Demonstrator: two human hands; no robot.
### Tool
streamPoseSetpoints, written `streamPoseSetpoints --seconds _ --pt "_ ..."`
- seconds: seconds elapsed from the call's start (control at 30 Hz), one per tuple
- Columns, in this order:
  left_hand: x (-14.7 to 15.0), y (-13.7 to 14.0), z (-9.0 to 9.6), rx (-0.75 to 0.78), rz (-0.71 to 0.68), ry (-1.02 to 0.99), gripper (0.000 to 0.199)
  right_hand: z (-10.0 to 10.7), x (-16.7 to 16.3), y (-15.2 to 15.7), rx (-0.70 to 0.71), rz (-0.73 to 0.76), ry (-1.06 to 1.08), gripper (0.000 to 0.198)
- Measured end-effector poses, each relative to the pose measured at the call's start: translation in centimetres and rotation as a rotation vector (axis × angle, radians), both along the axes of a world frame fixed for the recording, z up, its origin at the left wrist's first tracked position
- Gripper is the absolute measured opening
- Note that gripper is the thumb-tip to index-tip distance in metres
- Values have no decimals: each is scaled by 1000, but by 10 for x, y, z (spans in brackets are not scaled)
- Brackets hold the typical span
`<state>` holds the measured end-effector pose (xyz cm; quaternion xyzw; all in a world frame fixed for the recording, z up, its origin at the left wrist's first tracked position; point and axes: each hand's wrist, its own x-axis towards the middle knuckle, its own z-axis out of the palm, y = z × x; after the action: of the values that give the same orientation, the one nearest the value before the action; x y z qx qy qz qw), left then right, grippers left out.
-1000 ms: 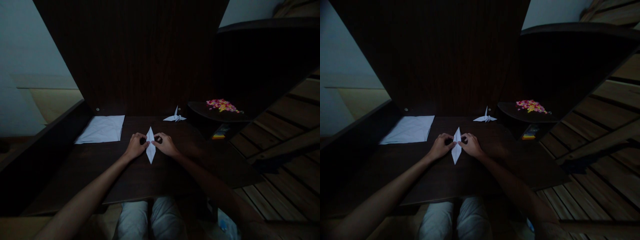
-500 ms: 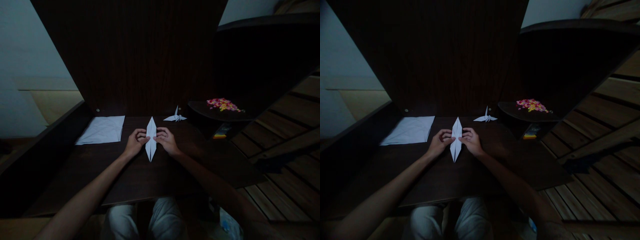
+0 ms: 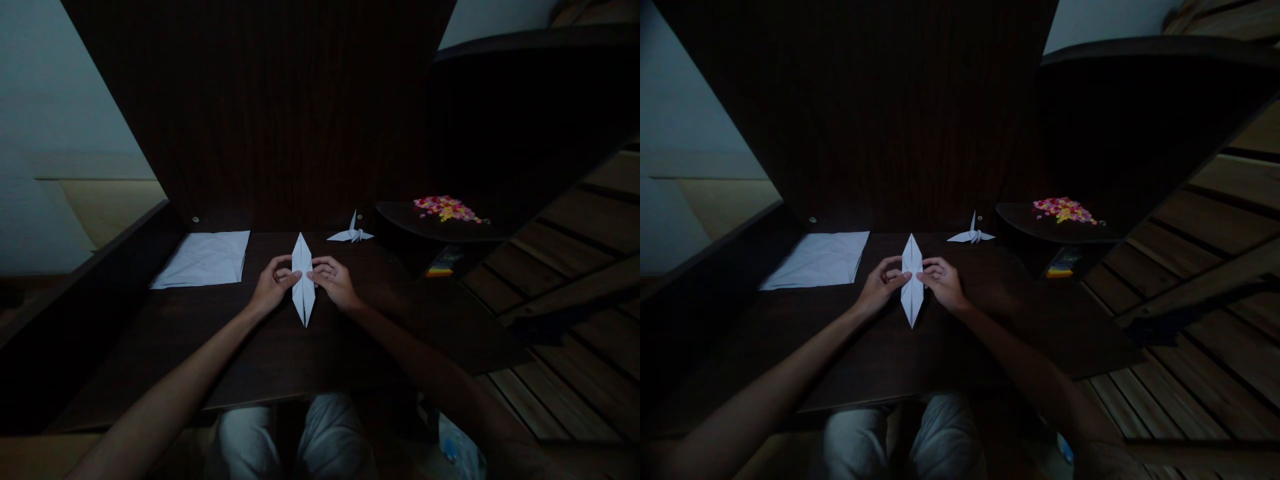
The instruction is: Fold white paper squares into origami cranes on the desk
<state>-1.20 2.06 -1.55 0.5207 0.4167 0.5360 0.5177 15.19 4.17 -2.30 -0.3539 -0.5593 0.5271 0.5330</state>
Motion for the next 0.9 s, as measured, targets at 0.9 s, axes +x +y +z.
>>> streamPoseSetpoints --seconds 0.9 --pt "0 0 -1 48 -35 -9 45 4 2 -2 -24 -12 39 30"
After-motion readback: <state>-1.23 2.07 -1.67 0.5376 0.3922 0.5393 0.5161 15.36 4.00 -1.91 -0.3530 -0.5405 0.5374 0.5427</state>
